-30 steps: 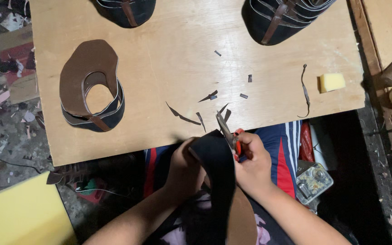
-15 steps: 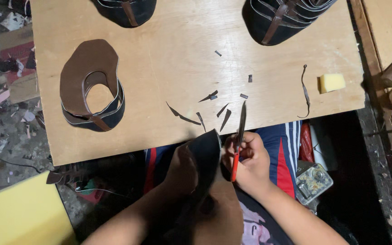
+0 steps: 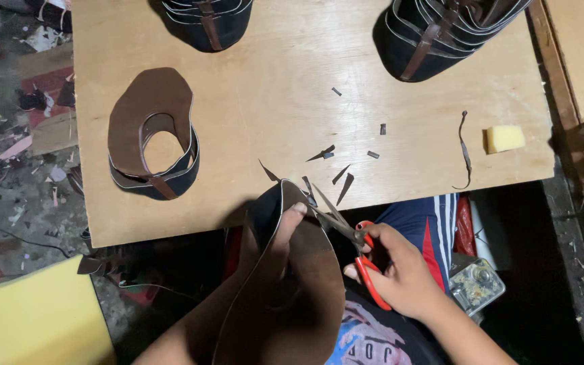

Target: The person trims excess leather edges from shoe upper components using red-handled shears, rotating each upper to cut small strips of scrap off the seam line, and sets finished uppers on the workbench with the other completed pairs.

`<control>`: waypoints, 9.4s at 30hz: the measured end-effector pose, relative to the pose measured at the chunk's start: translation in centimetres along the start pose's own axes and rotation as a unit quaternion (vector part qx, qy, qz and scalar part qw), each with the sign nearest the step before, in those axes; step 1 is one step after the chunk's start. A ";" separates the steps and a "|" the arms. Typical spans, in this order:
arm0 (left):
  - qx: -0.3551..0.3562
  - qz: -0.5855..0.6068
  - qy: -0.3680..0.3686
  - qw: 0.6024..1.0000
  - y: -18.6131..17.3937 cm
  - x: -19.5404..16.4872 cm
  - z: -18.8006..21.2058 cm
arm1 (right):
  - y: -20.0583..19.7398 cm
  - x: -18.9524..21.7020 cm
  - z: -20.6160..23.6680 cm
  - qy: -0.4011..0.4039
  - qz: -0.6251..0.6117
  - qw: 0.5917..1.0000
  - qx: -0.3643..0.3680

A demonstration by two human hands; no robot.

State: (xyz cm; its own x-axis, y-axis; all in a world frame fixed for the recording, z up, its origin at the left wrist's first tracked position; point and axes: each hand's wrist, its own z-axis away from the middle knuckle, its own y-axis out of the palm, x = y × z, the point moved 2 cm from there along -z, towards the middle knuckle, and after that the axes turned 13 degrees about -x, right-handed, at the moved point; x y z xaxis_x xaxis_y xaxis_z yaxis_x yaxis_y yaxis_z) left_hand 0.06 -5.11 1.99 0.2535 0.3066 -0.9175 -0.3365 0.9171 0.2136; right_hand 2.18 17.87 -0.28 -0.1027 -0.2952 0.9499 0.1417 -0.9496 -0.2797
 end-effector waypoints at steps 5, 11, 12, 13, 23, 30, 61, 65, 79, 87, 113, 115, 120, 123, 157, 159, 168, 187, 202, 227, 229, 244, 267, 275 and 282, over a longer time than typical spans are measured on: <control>-0.059 -0.037 0.032 0.997 -0.9 2.1 -0.6 | 0.0 -0.9 0.5 -0.050 0.077 0.996 -0.010; -0.090 -0.137 0.036 0.986 -0.6 2.3 -0.4 | 0.2 -2.8 0.7 -0.005 0.031 1.000 0.003; -0.091 -0.050 0.007 0.995 -0.1 2.1 -0.3 | 0.2 -3.0 0.7 -0.007 0.035 0.999 0.002; -0.090 0.037 -0.021 0.995 0.2 1.9 -0.2 | 0.2 -3.2 0.7 -0.007 0.020 1.000 0.003; -0.095 -0.032 0.007 0.995 0.1 0.7 -0.6 | 0.5 -3.3 0.6 0.065 -0.014 0.998 0.023; -0.079 -0.151 0.146 0.974 -1.0 1.8 -1.1 | 0.4 -1.2 0.4 -0.058 0.155 0.985 -0.037; 0.025 -0.444 0.580 0.683 0.5 1.8 1.2 | 0.3 -0.1 -0.2 -0.203 0.218 0.951 -0.086; -0.075 -0.037 0.154 0.985 1.0 3.0 0.0 | 0.2 -1.3 0.0 -0.201 0.241 0.946 -0.083; -0.030 -0.104 0.392 0.913 1.0 -3.0 -1.5 | -3.8 -0.4 -2.5 0.141 -0.126 0.977 -0.094; -0.021 -0.263 0.688 0.676 4.7 -6.9 4.5 | -4.9 10.9 -2.1 0.043 -0.299 0.953 -0.024; 0.048 0.086 -0.069 0.993 -2.8 1.3 5.4 | 3.1 9.4 2.9 -0.186 0.035 0.979 0.082; -0.003 0.075 -0.075 0.994 -3.7 1.7 3.3 | 3.6 8.8 2.5 -0.187 -0.001 0.981 0.047; -0.130 0.088 -0.010 0.988 -7.0 -2.2 -6.2 | 2.7 3.9 -1.3 -0.127 0.062 0.980 -0.140; -0.157 0.072 0.060 0.983 -8.0 -6.8 -12.5 | 2.0 0.0 -4.3 -0.124 0.131 0.966 -0.186; -0.092 -0.297 0.553 0.773 -5.9 -15.8 -34.6 | 2.0 -7.0 -12.4 -0.072 0.267 0.917 -0.288; -0.114 -0.317 0.487 0.806 -7.9 -15.0 -31.0 | 2.0 -6.9 -12.0 -0.101 0.265 0.916 -0.284; -0.266 -0.505 0.414 0.709 -17.0 -8.2 -10.2 | 2.5 -6.7 -10.4 -0.124 0.248 0.925 -0.259; -0.297 -0.466 0.511 0.659 -17.4 -9.5 -8.4 | 2.5 -6.1 -7.4 -0.115 0.104 0.963 -0.220; 0.011 -0.315 0.565 0.763 -3.1 -12.3 2.9 | 2.6 8.1 -1.1 -0.024 -0.182 0.983 -0.032; 0.120 0.086 0.006 0.989 -1.4 -4.7 2.2 | 0.1 0.8 2.2 0.081 -0.184 0.965 0.168; 0.119 0.073 0.013 0.990 -1.3 -4.7 2.1 | 0.1 -0.2 2.4 0.109 -0.184 0.965 0.150; 0.146 0.087 -0.007 0.985 -1.2 -4.9 1.6 | 0.4 -1.2 2.6 0.110 -0.317 0.926 0.174; 0.196 -0.035 -0.020 0.980 -0.9 -4.8 0.2 | 0.9 -0.7 2.5 0.137 -0.330 0.922 0.149; 0.227 -0.014 0.027 0.973 -0.8 -4.4 -0.2 | 1.0 -0.8 2.4 0.111 -0.350 0.918 0.150; 0.258 -0.031 0.026 0.965 -0.8 -5.0 -0.6 | 0.0 -2.9 2.8 0.163 -0.267 0.940 0.137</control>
State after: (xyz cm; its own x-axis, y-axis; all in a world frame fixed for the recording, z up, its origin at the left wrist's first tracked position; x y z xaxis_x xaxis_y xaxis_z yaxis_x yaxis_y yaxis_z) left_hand -1.45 -7.51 6.23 0.2088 0.2468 -0.9463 0.1767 0.9422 0.2847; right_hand 5.27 18.98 -2.63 -0.5204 0.1562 0.8395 0.2287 -0.9217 0.3132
